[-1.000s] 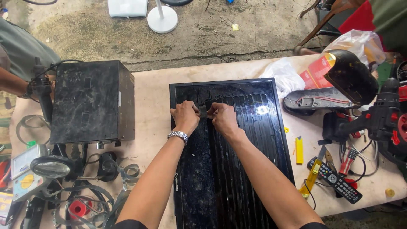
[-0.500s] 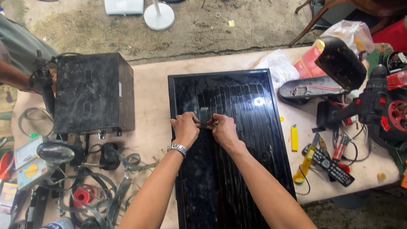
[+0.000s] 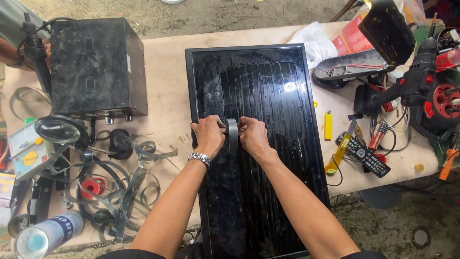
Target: Using a small metal blade to scrape a film or residue off a flat television screen on a repair bench.
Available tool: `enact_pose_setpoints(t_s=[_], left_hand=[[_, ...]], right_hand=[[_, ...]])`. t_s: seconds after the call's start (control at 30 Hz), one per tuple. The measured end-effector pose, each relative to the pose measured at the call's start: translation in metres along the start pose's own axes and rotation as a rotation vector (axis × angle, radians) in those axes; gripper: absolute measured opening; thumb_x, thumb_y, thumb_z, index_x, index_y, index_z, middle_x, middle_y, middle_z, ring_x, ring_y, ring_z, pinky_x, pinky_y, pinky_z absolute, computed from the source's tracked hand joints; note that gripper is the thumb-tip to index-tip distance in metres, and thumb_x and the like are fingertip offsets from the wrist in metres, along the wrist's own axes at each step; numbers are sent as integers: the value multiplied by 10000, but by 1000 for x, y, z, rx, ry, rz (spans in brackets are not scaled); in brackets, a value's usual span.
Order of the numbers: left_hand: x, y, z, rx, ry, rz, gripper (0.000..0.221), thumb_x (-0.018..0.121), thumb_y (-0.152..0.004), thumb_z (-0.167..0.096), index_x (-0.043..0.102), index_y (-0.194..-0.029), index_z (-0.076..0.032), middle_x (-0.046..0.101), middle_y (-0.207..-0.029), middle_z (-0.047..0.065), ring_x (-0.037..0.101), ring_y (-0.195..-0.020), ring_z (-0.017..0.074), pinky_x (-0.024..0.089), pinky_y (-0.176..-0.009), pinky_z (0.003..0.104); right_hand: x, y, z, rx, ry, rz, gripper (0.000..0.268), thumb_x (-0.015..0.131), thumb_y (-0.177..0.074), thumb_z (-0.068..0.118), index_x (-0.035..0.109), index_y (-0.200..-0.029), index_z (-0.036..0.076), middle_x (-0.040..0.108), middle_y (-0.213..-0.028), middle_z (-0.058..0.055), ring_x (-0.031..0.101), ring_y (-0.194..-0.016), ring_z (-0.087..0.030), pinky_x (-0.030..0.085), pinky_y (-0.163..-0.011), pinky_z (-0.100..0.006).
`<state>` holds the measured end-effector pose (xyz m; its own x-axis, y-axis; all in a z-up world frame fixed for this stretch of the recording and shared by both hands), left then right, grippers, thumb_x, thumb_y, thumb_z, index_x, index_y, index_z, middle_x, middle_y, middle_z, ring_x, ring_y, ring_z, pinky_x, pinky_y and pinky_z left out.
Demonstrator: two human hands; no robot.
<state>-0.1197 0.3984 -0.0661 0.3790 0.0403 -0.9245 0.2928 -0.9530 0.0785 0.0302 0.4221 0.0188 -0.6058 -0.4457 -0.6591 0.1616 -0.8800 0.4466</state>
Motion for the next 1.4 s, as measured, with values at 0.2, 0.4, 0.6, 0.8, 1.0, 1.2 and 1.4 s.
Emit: enact_pose_setpoints(t_s=[0.2,0.4,0.6,0.8,1.0,1.2,1.4], left_hand=[[-33,45,-19,18,184,-85,341,831,-741,-97,524,-597,-133,528,-689,117,495,-670,222,296,-763,330],[-54,85,-29,-72,289,-68,378,846,-726,-64,519,-565,-166,592,-632,71,556,-602,206,344,-729,321],[-43,114,-26,-154,641,-229,303,781,-777,-29,553,-606,-131,609,-620,87,567,-596,103,350,-657,294],[-14,135,-8,-142,299,34,188,850,-732,-181,667,-687,-185,648,-770,130,626,-742,171,325,-788,287],[4,155,3,24,-49,85,257,858,-682,-400,611,-619,-366,614,-621,-118,615,-626,187,324,-732,348],[-1,195,7,40,58,125,184,819,-747,-228,663,-685,-303,636,-634,-85,644,-673,227,357,-744,372],[-3,234,8,60,79,211,168,785,-802,-204,691,-739,-328,693,-711,-170,690,-748,158,378,-770,363]], right_hand=[[7,28,-14,28,-75,8,72,730,-901,148,779,-901,200,777,-842,-79,747,-946,-366,570,-876,-502],[15,61,-29,59,-96,8,75,727,-904,144,779,-903,198,767,-830,-69,749,-927,-346,574,-865,-499],[24,87,-47,56,-92,20,55,753,-896,191,783,-912,235,760,-814,-60,744,-932,-356,577,-876,-488],[31,115,-57,44,-95,14,55,751,-894,175,779,-899,221,761,-798,-63,746,-919,-359,579,-864,-494],[44,137,-80,63,-95,8,86,745,-882,154,768,-878,237,746,-765,-34,750,-887,-331,586,-849,-472],[39,180,-72,25,-73,7,167,653,-894,54,746,-854,187,749,-753,-78,745,-883,-383,581,-851,-509],[40,219,-84,-68,-184,-5,148,583,-863,107,673,-748,127,689,-650,-75,669,-710,-264,561,-777,-429]])
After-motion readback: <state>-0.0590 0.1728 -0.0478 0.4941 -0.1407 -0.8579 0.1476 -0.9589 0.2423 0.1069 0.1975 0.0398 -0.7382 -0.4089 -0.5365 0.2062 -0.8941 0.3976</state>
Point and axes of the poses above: each hand's wrist, its own y-axis away from the middle knuckle, its own x-axis out of the palm, z = x × y, the point moved 1 cm from there along -y, towards the middle knuckle
